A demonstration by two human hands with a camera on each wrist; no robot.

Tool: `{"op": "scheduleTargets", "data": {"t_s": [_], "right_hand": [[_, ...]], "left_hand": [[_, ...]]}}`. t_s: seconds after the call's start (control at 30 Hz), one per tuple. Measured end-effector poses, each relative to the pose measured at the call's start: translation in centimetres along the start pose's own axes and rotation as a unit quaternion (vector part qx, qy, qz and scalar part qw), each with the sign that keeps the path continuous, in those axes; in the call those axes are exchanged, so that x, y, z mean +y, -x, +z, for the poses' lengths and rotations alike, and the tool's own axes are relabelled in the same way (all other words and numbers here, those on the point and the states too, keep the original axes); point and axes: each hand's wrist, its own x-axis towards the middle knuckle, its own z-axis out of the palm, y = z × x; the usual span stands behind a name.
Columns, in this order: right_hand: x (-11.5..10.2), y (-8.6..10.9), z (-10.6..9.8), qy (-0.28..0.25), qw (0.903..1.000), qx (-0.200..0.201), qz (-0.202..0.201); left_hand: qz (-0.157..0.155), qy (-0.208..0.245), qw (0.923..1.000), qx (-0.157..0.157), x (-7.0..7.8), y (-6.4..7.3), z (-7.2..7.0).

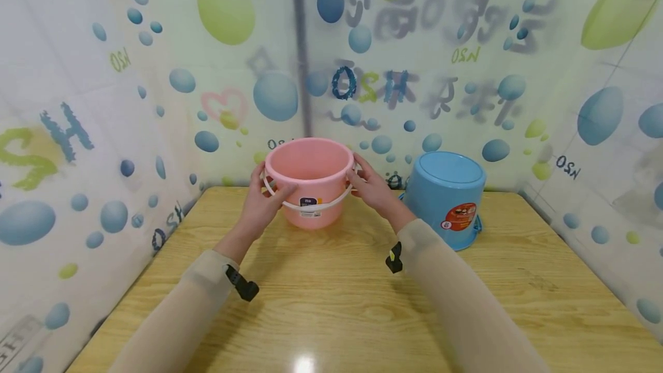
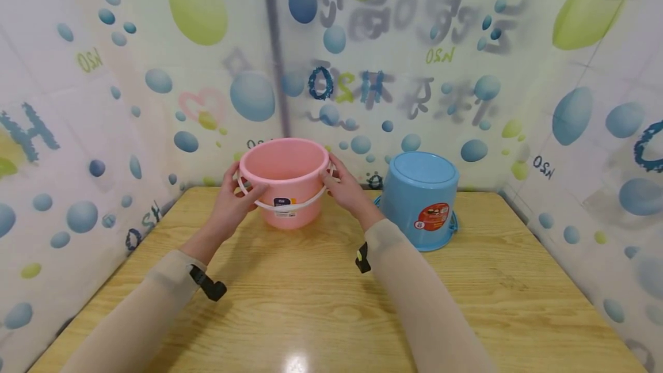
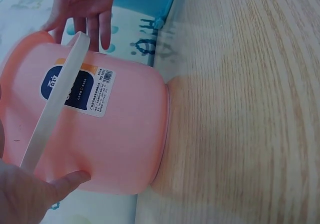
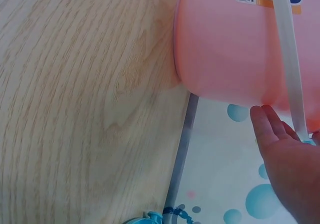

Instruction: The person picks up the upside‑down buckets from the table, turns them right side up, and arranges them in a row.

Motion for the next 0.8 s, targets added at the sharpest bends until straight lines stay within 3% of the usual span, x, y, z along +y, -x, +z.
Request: {"op": "scheduleTargets", "data": {"t_s": [0.3,0.8], "right_hand": [[-0.1,0.2,-0.1,-0.004,1.0,-0.003,0.002],[-1.1,2.6,-0.7,0.074,0.997,0.025,-0.004]], "left_hand": [[-0.002,0.003,1.0,0.004,-0.2,0.0,0.1],[0.004,-0.039,0.9991,0.019,0.6,1.0,-1.1]]}}
